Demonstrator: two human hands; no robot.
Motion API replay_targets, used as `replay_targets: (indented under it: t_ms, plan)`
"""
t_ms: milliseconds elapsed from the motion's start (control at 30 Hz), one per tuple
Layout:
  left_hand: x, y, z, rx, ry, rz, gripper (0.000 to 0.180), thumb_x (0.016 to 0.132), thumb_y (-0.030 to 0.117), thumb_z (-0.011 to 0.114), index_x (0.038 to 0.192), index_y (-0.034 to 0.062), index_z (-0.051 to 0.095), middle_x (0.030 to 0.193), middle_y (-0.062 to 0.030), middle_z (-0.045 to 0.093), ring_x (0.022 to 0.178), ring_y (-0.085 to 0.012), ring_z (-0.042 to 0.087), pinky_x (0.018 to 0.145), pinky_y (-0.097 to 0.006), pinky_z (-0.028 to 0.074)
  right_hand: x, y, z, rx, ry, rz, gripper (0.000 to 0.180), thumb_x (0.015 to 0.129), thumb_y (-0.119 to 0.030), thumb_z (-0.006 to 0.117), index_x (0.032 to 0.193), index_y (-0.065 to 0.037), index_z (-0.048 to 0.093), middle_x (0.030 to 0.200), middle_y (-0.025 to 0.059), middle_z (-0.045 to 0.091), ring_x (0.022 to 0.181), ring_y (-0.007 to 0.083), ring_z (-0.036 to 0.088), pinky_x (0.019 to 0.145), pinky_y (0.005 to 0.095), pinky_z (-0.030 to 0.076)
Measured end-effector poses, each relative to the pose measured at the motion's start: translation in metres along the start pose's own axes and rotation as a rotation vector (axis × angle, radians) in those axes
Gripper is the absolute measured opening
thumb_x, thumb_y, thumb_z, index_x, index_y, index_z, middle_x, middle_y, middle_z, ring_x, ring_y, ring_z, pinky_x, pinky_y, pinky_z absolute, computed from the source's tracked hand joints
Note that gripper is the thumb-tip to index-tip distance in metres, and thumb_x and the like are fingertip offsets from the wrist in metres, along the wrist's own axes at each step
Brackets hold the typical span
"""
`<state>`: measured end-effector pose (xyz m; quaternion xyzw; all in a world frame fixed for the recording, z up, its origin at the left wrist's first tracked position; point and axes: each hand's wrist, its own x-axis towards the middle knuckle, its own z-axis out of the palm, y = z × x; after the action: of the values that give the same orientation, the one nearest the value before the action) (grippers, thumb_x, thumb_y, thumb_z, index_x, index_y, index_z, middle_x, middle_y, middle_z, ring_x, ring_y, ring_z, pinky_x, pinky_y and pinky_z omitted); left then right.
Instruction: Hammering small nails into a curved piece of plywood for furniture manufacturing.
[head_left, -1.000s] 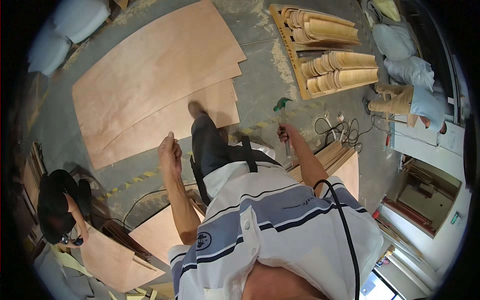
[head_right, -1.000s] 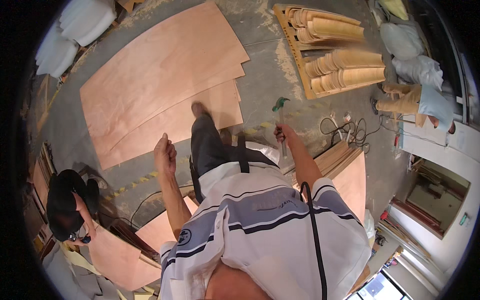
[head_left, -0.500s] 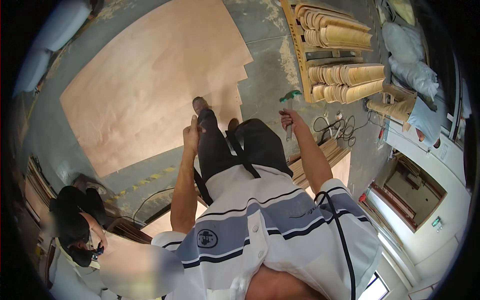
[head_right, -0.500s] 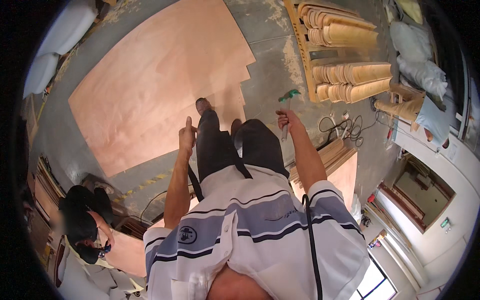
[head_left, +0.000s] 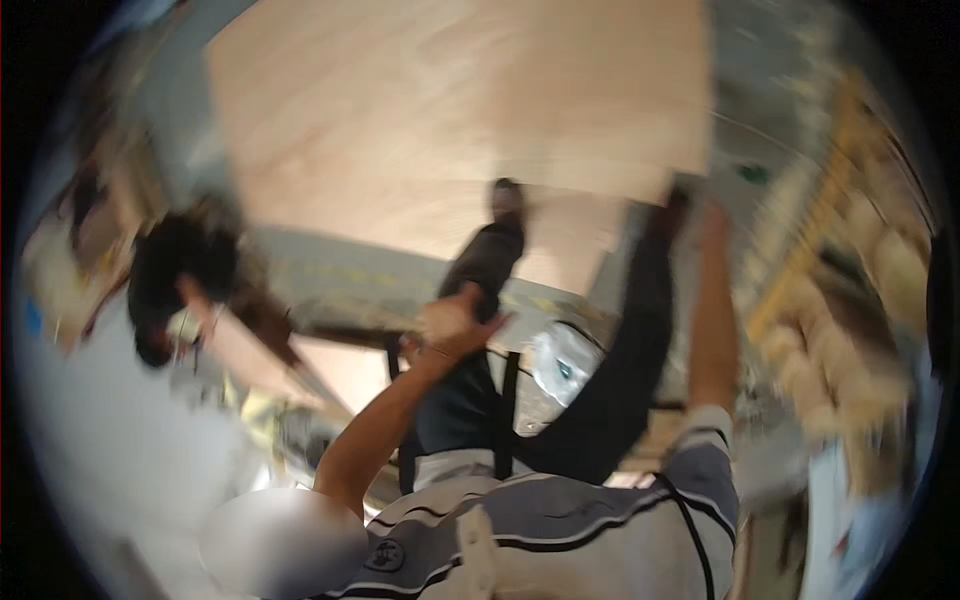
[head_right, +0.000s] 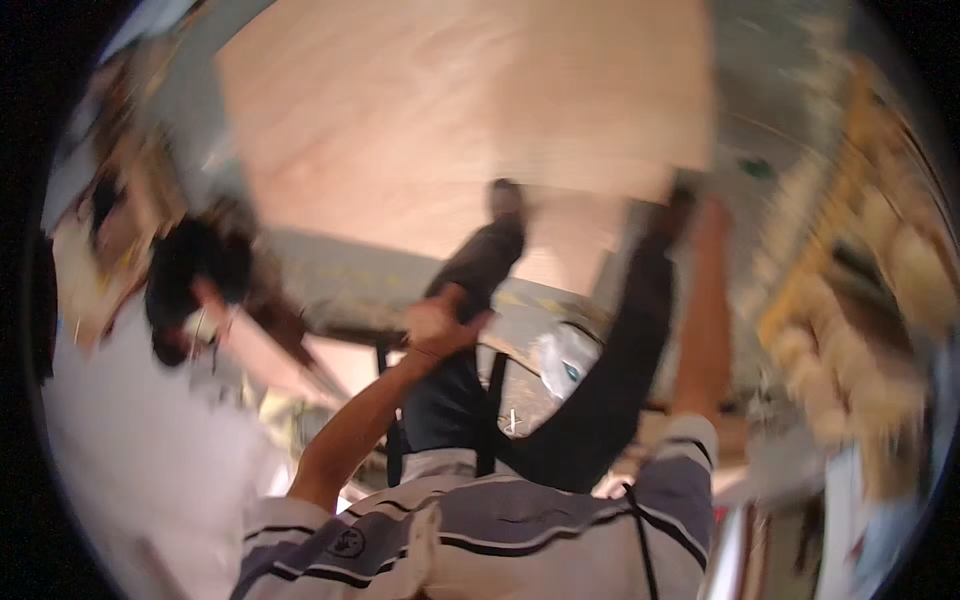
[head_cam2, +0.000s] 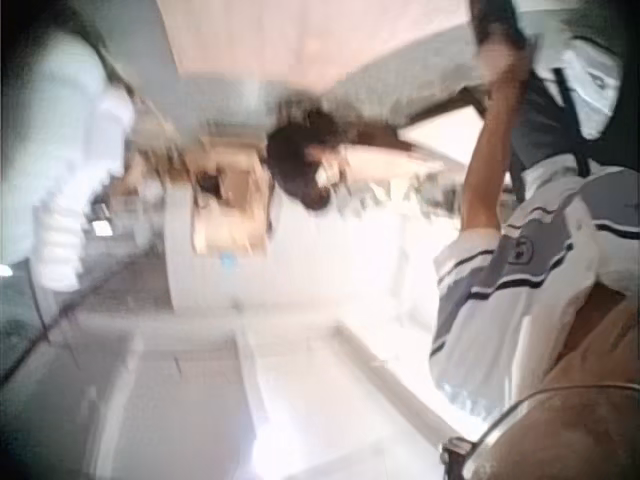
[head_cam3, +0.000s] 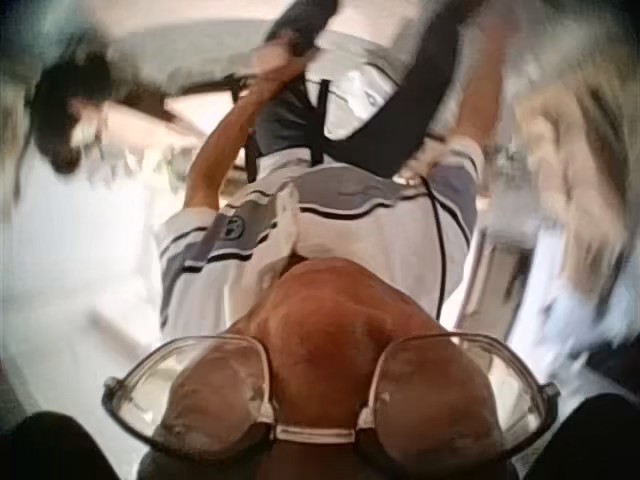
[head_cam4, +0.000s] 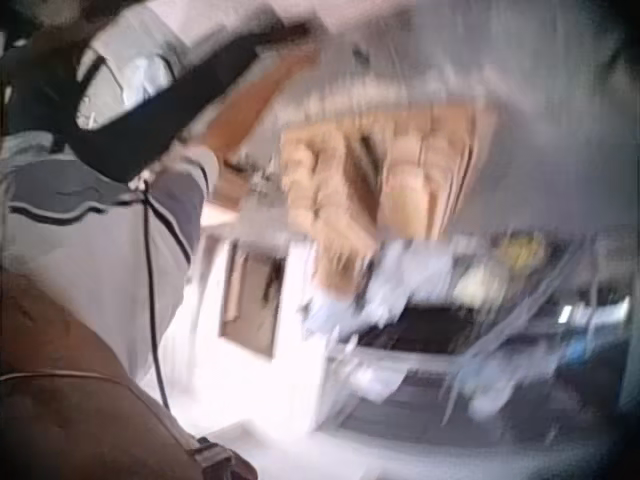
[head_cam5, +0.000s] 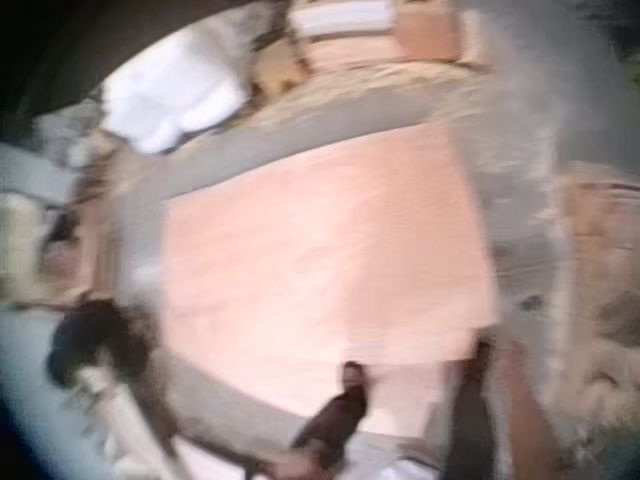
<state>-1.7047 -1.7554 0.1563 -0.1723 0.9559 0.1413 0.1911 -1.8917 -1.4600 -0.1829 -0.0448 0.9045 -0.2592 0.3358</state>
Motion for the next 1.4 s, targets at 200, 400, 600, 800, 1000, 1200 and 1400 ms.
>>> replay_targets:
  t_ms: [200,400,600,800,1000,1200,1400]
  plan:
    - [0.006,0.050,-0.003,-0.187,-0.087,-0.097,0.041,0.065,0.047,0.074,0.065,0.0108,0.056,0.049,-0.0050,0.050,0.043,-0.0224,0.054,0.040,-0.035,0.042,0.116,0.123,-0.065,0.882,0.263,0.721,0.065,0.087,-0.043,0.055,0.125,0.009,0.046,0.128,0.0156,0.050,0.113,0.0278,0.048,0.097,0.0391,0.036]
    - [0.010,0.079,0.012,-0.277,-0.022,-0.081,0.035,0.060,0.037,0.080,0.065,0.0096,0.059,0.046,-0.0031,0.048,0.040,-0.0203,0.052,0.037,-0.032,0.039,0.155,0.176,-0.062,0.924,0.105,0.520,0.062,0.089,-0.041,0.052,0.131,0.004,0.042,0.134,0.0118,0.044,0.120,0.0240,0.041,0.099,0.0358,0.031]
    - [0.014,0.083,0.011,-0.276,0.021,-0.145,0.033,0.073,0.038,0.069,0.061,0.0115,0.054,0.046,-0.0065,0.047,0.040,-0.0242,0.051,0.038,-0.036,0.038,0.140,0.164,-0.092,0.842,-0.036,0.626,0.062,0.092,-0.042,0.049,0.134,0.002,0.038,0.135,0.0116,0.042,0.122,0.0222,0.040,0.101,0.0343,0.030]
    - [0.007,0.082,0.020,-0.418,-0.015,-0.352,0.023,0.084,0.026,0.055,0.070,0.0075,0.055,0.056,-0.0166,0.053,0.057,-0.0386,0.056,0.053,-0.047,0.044,0.065,0.157,-0.173,0.599,-0.117,0.501,0.048,0.088,-0.046,0.056,0.106,-0.001,0.059,0.087,0.0025,0.057,0.074,0.0147,0.048,0.063,0.0298,0.039]
    - [-0.010,0.029,0.056,-1.005,0.355,-0.888,0.039,0.089,0.031,0.045,0.078,-0.0014,0.065,0.070,-0.0149,0.063,0.069,-0.0244,0.060,0.066,-0.038,0.047,-0.038,-0.036,-0.227,0.659,0.033,0.639,0.049,0.090,-0.036,0.056,0.118,0.003,0.050,0.102,0.0090,0.059,0.087,0.0219,0.057,0.072,0.0361,0.047]
    - [0.022,-0.063,0.016,-1.855,0.124,-1.550,0.082,0.070,0.077,0.050,0.091,-0.0021,0.059,0.052,0.0025,0.035,0.041,-0.0087,0.029,0.039,-0.025,0.024,-0.132,-0.167,-0.320,0.714,0.078,0.581,0.049,0.090,-0.039,0.054,0.116,0.002,0.050,0.097,0.0111,0.060,0.078,0.0246,0.060,0.062,0.0385,0.048]
    - [0.036,-0.183,-0.013,-2.277,0.268,-1.202,0.098,0.062,0.084,0.048,0.114,0.0019,0.054,0.062,0.0005,0.042,0.053,-0.0106,0.039,0.047,-0.025,0.029,-0.205,-0.242,-0.366,0.649,0.061,0.589,0.051,0.091,-0.041,0.053,0.118,0.002,0.044,0.097,0.0106,0.053,0.070,0.0223,0.052,0.054,0.0383,0.040]
